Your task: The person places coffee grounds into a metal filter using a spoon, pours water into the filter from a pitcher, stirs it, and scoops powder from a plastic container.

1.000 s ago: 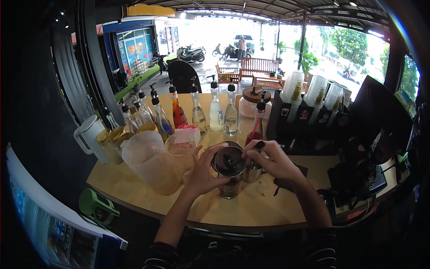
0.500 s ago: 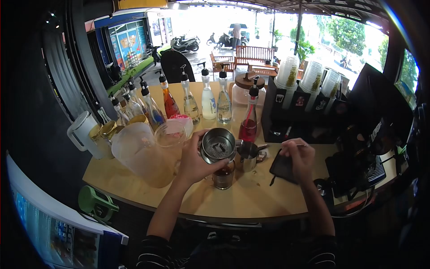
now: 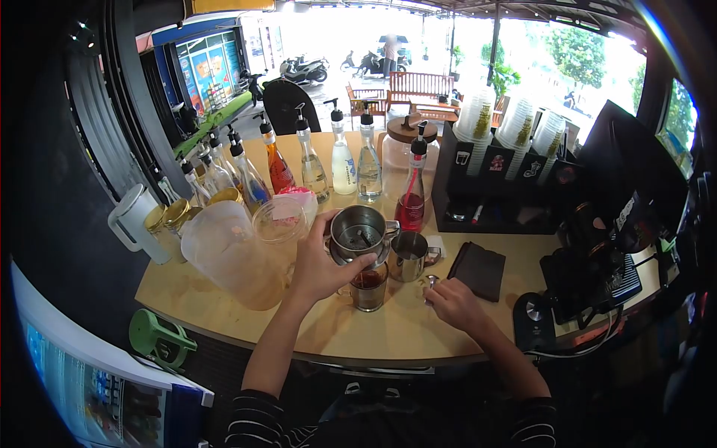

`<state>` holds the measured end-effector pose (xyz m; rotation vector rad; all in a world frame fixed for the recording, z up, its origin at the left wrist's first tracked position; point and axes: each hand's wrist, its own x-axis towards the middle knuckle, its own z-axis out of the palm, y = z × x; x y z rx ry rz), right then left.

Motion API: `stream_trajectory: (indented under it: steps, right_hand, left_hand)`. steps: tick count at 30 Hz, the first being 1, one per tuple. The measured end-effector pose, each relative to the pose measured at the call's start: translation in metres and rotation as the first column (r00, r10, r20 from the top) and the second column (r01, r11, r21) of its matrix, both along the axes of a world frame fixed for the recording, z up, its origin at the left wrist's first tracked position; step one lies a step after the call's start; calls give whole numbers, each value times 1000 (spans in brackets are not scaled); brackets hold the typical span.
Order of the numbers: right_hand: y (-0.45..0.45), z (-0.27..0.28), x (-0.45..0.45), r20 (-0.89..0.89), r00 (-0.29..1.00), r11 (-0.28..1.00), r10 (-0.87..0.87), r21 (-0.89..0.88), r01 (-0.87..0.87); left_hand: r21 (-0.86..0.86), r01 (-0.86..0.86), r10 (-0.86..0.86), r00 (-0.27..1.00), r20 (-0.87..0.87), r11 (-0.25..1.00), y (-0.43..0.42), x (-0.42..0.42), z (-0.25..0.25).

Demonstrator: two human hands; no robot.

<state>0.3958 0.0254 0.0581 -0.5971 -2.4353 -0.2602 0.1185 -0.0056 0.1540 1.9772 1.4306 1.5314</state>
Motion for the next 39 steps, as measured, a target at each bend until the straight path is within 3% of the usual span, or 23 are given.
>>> stream_trajectory:
  steps: [9, 19, 21, 22, 24, 28, 29, 30, 31, 33, 34, 36, 39]
  right_hand:
    - [1, -24, -11, 241, 969, 990, 55, -136, -22]
    - [2, -16, -16, 243, 967, 959, 80, -284, -8]
    - [13, -6, -15, -56, 998, 988, 0, -156, -9]
    - [20, 2, -16, -56, 998, 988, 2, -155, -11]
    - [34, 18, -18, -367, 905, 972, -218, 7, 237]
    - [66, -11, -8, -341, 901, 964, -267, -117, 241]
    - [70, -20, -7, -322, 897, 885, -304, -443, 141]
    - [71, -22, -8, -291, 897, 698, -333, -716, 27]
    - [70, -25, -8, -290, 897, 699, -334, -715, 29]
    - [68, -30, -10, -421, 828, 511, -370, -837, -197]
    - [69, -33, -11, -421, 828, 514, -372, -836, -194]
    - [71, -40, -14, -596, 723, 422, -349, -789, -447]
    - [74, -33, -17, -659, 675, 489, -332, -732, -474]
  left_hand:
    - [4, -1, 2, 998, -70, 1000, -4, -1, 0]
    - [29, -5, 10, 986, -164, 1000, -4, -3, -16]
    - [40, -10, 17, 985, -172, 999, -8, -1, -15]
    - [50, -15, 24, 984, -179, 999, -9, 1, -15]
    - [53, -36, 47, 974, -224, 998, -12, 2, -14]
    - [129, -50, 88, 946, -312, 990, -15, 4, -11]
    - [130, -48, 87, 946, -313, 990, -15, 3, -10]
    - [146, -48, 92, 944, -317, 988, -15, 3, -10]
    - [162, -47, 97, 942, -321, 986, -15, 3, -10]
    - [202, -44, 110, 938, -329, 978, -13, 3, -13]
    - [243, -41, 124, 933, -338, 969, -11, 3, -13]
    - [252, -40, 127, 932, -339, 967, -11, 3, -13]
    - [279, -43, 138, 934, -330, 959, -10, 4, -12]
